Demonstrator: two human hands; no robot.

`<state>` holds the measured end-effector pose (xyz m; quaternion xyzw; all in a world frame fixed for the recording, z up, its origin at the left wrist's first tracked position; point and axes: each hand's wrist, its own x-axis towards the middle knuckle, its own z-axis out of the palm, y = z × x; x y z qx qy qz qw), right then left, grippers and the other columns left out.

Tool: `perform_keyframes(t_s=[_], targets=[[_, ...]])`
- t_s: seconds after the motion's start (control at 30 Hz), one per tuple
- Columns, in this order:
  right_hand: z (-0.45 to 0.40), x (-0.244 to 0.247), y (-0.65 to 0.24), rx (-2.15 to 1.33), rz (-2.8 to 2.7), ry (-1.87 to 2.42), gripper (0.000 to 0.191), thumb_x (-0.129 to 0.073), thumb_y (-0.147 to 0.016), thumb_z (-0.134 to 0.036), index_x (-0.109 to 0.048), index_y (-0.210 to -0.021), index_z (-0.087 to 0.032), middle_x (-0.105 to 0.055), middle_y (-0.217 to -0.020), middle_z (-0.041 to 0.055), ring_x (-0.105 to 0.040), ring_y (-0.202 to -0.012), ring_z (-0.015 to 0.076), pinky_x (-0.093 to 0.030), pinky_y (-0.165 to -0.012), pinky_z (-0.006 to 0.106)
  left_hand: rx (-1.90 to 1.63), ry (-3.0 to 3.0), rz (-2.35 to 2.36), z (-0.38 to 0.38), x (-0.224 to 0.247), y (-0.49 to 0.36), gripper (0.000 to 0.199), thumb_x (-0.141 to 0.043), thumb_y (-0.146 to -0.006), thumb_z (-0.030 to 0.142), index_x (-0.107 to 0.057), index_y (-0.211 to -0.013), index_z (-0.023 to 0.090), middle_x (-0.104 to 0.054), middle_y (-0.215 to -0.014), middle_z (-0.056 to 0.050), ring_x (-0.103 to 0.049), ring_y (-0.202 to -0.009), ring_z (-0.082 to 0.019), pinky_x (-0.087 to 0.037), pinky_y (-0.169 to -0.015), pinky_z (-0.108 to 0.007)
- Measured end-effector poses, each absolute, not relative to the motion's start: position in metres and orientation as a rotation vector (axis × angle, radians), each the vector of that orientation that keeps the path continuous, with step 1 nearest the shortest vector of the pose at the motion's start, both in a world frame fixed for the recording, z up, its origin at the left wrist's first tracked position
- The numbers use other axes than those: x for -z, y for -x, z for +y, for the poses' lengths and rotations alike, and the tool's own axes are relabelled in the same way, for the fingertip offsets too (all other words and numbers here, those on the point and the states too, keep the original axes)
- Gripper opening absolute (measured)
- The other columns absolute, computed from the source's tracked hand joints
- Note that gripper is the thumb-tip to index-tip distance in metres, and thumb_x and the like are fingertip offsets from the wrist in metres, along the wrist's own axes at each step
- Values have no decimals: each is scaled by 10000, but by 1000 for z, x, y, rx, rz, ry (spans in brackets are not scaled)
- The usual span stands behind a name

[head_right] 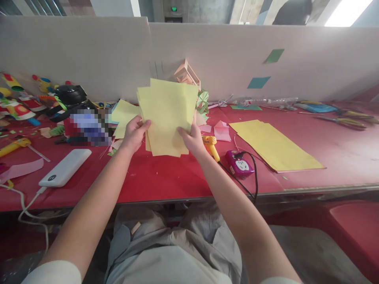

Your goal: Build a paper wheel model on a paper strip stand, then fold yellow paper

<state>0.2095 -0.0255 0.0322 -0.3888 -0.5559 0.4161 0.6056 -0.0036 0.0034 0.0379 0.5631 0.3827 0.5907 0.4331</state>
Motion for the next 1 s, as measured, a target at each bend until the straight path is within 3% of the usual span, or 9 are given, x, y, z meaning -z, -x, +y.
perform_keyframes(t_s=[0.2, 0.47, 0.6, 0.8, 1.0], targets=[[-22, -22, -204, -897, -1313, 907, 568, -733, -800, -479, -568, -1301, -267, -705, -1194, 82, -646, -1161, 272, -542, -1003, 446, -1582, -1503, 1004, -4, -21, 2, 464, -679, -818, 660, -604, -922, 214, -663, -893, -55, -655, -982, -240, -525, -837, -339], [-31, -31, -195, -616, -1294, 939, 485, -649, -871, -513, -561, -1296, -296, -660, -1233, 93, -554, -1290, 300, -469, -1089, 494, -1811, -1615, 1084, -14, -37, -15, 499, -544, -871, 717, -525, -802, 223, -531, -780, -20, -598, -919, -203, -495, -779, -311], [-30, -33, -195, -712, -1291, 958, 483, -635, -872, -534, -528, -1281, -302, -643, -1250, 89, -528, -1319, 303, -474, -1080, 508, -1880, -1547, 1122, -14, -40, -18, 522, -496, -873, 742, -482, -792, 227, -520, -794, -21, -594, -944, -204, -499, -781, -312], [-24, -21, -196, -703, -1429, 951, 310, -583, -906, -514, -599, -1087, -263, -666, -1119, 82, -608, -1153, 276, -507, -1025, 440, -1872, -1590, 1140, -12, -36, -17, 521, -520, -856, 749, -469, -816, 232, -521, -800, -24, -595, -907, -206, -485, -808, -318], [-31, -19, -188, -625, -1386, 1003, 355, -521, -936, -532, -568, -1178, -277, -637, -1197, 83, -573, -1204, 260, -493, -1030, 407, -1818, -1602, 1147, -20, -45, -23, 497, -552, -871, 710, -543, -995, 229, -617, -1000, -75, -609, -1057, -244, -487, -882, -325]])
